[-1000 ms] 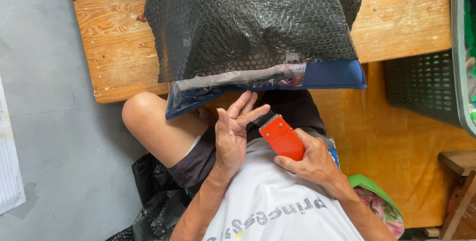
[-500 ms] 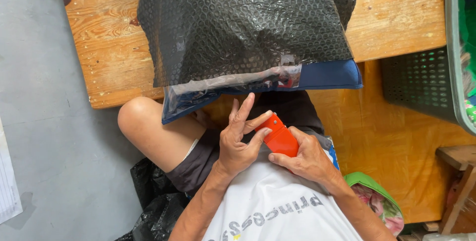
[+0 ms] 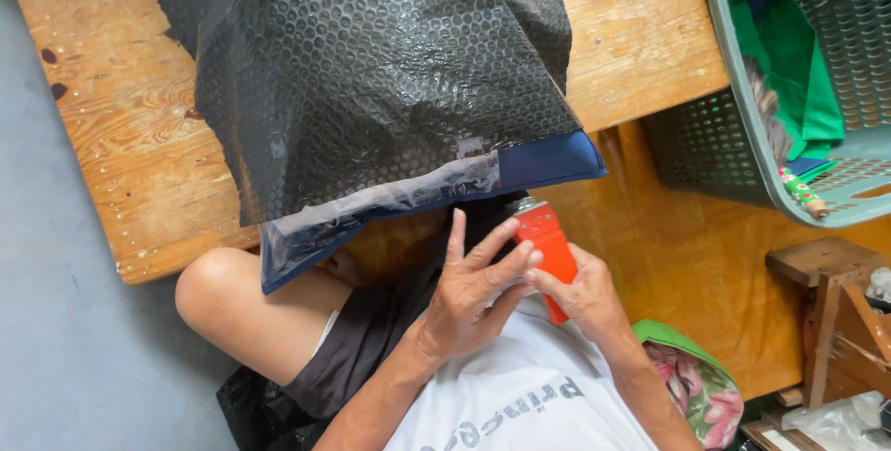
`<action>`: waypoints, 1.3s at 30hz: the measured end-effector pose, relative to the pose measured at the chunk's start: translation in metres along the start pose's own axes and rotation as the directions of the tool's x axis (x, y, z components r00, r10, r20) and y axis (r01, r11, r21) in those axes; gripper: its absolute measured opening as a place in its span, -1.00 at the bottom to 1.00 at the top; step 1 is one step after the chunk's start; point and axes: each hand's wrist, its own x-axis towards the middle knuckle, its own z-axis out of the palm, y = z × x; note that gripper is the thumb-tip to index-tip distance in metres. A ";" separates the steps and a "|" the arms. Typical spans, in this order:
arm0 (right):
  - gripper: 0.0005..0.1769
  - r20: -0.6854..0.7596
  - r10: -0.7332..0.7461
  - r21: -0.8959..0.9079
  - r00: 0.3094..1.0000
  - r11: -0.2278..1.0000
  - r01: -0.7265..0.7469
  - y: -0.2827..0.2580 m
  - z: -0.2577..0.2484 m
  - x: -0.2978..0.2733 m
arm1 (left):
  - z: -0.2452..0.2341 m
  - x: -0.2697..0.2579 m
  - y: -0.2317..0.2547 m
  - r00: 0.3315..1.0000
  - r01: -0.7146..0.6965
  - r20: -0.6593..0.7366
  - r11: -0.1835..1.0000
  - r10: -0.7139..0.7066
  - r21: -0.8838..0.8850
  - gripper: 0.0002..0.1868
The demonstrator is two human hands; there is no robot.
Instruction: The person wraps a rectangular item in black bubble wrap and secures it with clear packing tape. They use a red tape dispenser to apply tape to the seams and edges, smoothing the wrap to ensure a tight seal.
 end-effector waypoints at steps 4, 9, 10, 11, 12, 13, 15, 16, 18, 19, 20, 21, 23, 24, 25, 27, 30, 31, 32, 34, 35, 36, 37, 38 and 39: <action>-0.43 -0.210 0.079 -0.286 0.975 0.948 -0.138 0.001 -0.057 0.011 | -0.028 0.000 -0.006 0.994 0.111 -0.013 0.992 -0.112 -0.063 -0.27; -0.37 -0.432 -0.575 -0.737 0.695 0.669 0.096 0.021 -0.113 0.092 | -0.042 -0.021 -0.005 0.930 0.367 0.139 0.867 -0.339 -0.338 -0.14; -0.37 -0.434 -0.577 -0.738 0.692 0.668 0.094 0.016 -0.121 0.114 | -0.041 -0.020 -0.003 0.932 0.364 0.138 0.866 -0.336 -0.342 -0.14; -0.37 -0.413 -0.640 -0.786 0.648 0.610 0.101 0.011 -0.128 0.137 | -0.040 -0.019 -0.002 0.925 0.379 0.157 0.860 -0.345 -0.343 -0.13; -0.37 -0.386 -0.698 -0.829 0.603 0.549 0.104 0.005 -0.136 0.160 | -0.039 -0.018 0.000 0.919 0.394 0.176 0.853 -0.353 -0.343 -0.13; -0.37 -0.388 -0.701 -0.828 0.598 0.550 0.107 0.004 -0.140 0.185 | -0.038 -0.020 0.000 0.921 0.389 0.175 0.856 -0.349 -0.342 -0.13; -0.29 -0.295 -0.822 -0.945 0.487 0.327 -0.019 0.000 -0.146 0.236 | -0.036 -0.023 0.000 0.927 0.372 0.186 0.867 -0.327 -0.332 -0.14; -0.29 -0.296 -0.825 -0.944 0.481 0.329 -0.015 -0.001 -0.144 0.252 | -0.036 -0.023 0.002 0.929 0.367 0.183 0.870 -0.323 -0.328 -0.14; -0.27 -0.246 -0.870 -0.969 0.427 0.237 -0.075 -0.003 -0.140 0.285 | -0.036 -0.022 0.005 0.914 0.402 0.195 0.861 -0.356 -0.311 -0.13; -0.27 -0.244 -0.873 -0.969 0.423 0.238 -0.068 -0.005 -0.138 0.291 | -0.038 -0.022 0.006 0.915 0.399 0.189 0.864 -0.355 -0.306 -0.13; -0.28 -0.243 -0.873 -0.970 0.423 0.229 -0.083 -0.007 -0.136 0.298 | -0.039 -0.022 0.006 0.908 0.417 0.189 0.855 -0.374 -0.310 -0.14; -0.28 -0.242 -0.870 -0.970 0.430 0.221 -0.098 -0.007 -0.133 0.303 | -0.041 -0.024 0.008 0.897 0.440 0.192 0.842 -0.397 -0.314 -0.16; -0.29 -0.241 -0.872 -0.970 0.426 0.231 -0.076 -0.004 -0.136 0.308 | -0.045 -0.021 0.011 0.891 0.453 0.188 0.836 -0.414 -0.309 -0.17; -0.31 -0.243 -0.874 -0.969 0.421 0.241 -0.061 -0.002 -0.138 0.311 | -0.047 -0.019 0.011 0.885 0.465 0.186 0.830 -0.426 -0.309 -0.17; -0.31 -0.241 -0.872 -0.969 0.425 0.239 -0.060 -0.003 -0.138 0.310 | -0.047 -0.018 0.012 0.883 0.469 0.187 0.827 -0.430 -0.310 -0.17; -0.36 -0.242 -0.872 -0.970 0.425 0.234 -0.072 -0.006 -0.139 0.310 | -0.048 -0.014 0.014 0.858 0.507 0.190 0.731 -0.476 -0.457 -0.17; -0.25 -0.241 -0.879 -0.970 0.411 0.222 -0.095 -0.010 -0.136 0.307 | -0.044 -0.013 0.011 0.872 0.466 0.179 0.662 -0.455 -0.588 -0.15; -0.25 -0.240 -0.880 -0.971 0.410 0.221 -0.095 -0.014 -0.135 0.300 | -0.044 -0.011 0.011 0.873 0.464 0.178 0.661 -0.454 -0.589 -0.15; -0.22 -0.231 -0.901 -0.973 0.368 0.225 -0.060 -0.019 -0.134 0.294 | -0.045 -0.009 0.011 0.875 0.452 0.190 0.608 -0.446 -0.653 -0.13; -0.18 -0.216 -0.920 -0.975 0.328 0.223 -0.018 -0.037 -0.130 0.262 | -0.046 -0.008 0.011 0.874 0.440 0.197 0.550 -0.445 -0.710 -0.12; -0.23 -0.189 -0.952 -0.974 0.240 0.214 0.081 -0.054 -0.127 0.240 | -0.048 -0.008 0.011 0.863 0.450 0.218 0.495 -0.457 -0.744 -0.07; -0.22 -0.168 -0.975 -0.965 0.148 0.193 0.179 -0.070 -0.123 0.217 | -0.049 -0.008 0.010 0.851 0.457 0.238 0.438 -0.467 -0.774 -0.02; -0.22 -0.160 -0.975 -0.963 0.154 0.188 0.194 -0.085 -0.112 0.182 | -0.051 -0.007 0.011 0.847 0.458 0.229 0.440 -0.480 -0.772 -0.02; -0.35 -0.167 -0.981 -0.897 0.102 0.194 0.398 -0.099 -0.102 0.147 | -0.053 -0.006 0.012 0.836 0.459 0.253 0.366 -0.487 -0.809 0.03; -0.43 -0.187 -0.981 -0.793 0.050 0.181 0.582 -0.113 -0.094 0.112 | -0.055 -0.004 0.012 0.826 0.456 0.279 0.290 -0.490 -0.842 0.07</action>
